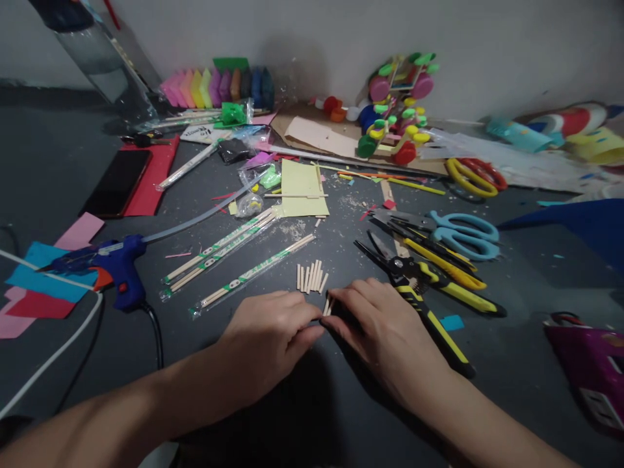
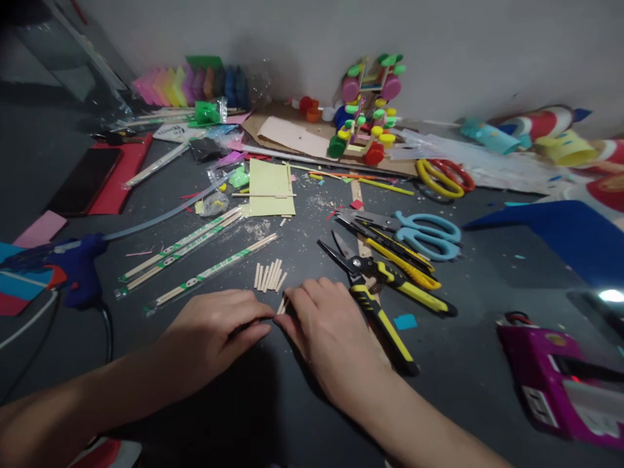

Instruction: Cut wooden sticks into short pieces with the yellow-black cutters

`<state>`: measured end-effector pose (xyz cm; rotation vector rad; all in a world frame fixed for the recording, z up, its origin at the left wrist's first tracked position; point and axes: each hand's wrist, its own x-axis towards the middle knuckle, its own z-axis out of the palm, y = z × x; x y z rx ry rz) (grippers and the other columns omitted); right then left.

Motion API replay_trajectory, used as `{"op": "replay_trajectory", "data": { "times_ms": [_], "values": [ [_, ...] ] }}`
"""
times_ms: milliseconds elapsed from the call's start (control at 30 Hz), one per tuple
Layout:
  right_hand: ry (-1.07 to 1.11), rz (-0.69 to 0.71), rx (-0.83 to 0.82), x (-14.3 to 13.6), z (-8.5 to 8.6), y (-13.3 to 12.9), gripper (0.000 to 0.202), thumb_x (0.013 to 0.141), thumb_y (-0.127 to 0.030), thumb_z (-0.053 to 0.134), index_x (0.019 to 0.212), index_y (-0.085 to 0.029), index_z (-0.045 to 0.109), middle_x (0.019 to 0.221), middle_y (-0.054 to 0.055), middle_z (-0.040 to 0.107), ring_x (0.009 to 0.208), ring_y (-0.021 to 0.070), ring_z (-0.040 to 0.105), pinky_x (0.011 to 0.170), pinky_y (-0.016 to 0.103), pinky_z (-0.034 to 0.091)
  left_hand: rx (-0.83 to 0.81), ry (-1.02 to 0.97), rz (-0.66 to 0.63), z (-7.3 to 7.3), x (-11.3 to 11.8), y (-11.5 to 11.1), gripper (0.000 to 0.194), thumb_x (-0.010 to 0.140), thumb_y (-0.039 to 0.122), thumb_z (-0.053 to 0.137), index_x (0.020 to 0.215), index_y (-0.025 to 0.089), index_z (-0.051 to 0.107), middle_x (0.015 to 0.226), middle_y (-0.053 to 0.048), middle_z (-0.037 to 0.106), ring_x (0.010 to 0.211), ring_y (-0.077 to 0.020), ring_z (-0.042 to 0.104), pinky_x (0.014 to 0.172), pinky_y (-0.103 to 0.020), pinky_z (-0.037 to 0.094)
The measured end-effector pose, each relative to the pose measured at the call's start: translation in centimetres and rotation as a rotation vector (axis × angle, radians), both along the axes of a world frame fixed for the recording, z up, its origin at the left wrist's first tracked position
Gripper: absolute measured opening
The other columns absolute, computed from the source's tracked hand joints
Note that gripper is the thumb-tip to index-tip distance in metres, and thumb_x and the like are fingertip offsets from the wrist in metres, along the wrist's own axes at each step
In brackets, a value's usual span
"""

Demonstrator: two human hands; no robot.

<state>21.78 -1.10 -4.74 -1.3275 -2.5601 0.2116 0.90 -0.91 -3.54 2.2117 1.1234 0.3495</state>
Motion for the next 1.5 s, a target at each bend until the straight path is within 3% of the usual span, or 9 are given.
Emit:
{"op": "replay_trajectory", "data": {
  "times_ms": [733,1000,1500],
  "values": [
    [0.009,-0.065,0.026,0.22,0.14,-0.22,0.025,0.102,-0.036,0.045,0.098,-0.017,0.06,0.083,0.008,0.059,0.08,0.0246,0.054,0.071,0.037,0.043,-0.063,-0.015,0.055,0.07,0.09,-0.03,0.026,0.1,0.029,0.046,0.099,0.019,0.07,0.088,-0.002,0.068,0.084,-0.0207,0.063,0.072,-0.034,0.043],
    [0.018,-0.033,-0.003,-0.05,-0.07,-0.04,0.02,0.101,-0.033,0.05,0.105,-0.016,0.061,0.086,0.007,0.059,0.082,0.0241,0.054,0.074,0.037,0.042,-0.031,0.031,0.0,0.24,0.04,-0.2,0.024,0.101,0.03,0.044,0.093,0.021,0.066,0.088,-0.001,0.066,0.082,-0.0205,0.06,0.072,-0.034,0.041],
    [0.064,0.015,-0.049,-0.08,0.18,0.65,0.018,0.099,-0.031,0.055,0.109,-0.018,0.063,0.088,0.006,0.061,0.082,0.0231,0.054,0.074,0.036,0.042,-0.079,0.017,0.019,-0.04,0.13,-0.1,0.027,0.101,0.03,0.045,0.104,0.02,0.069,0.091,-0.004,0.068,0.087,-0.0231,0.062,0.076,-0.037,0.044]
  ]
}}
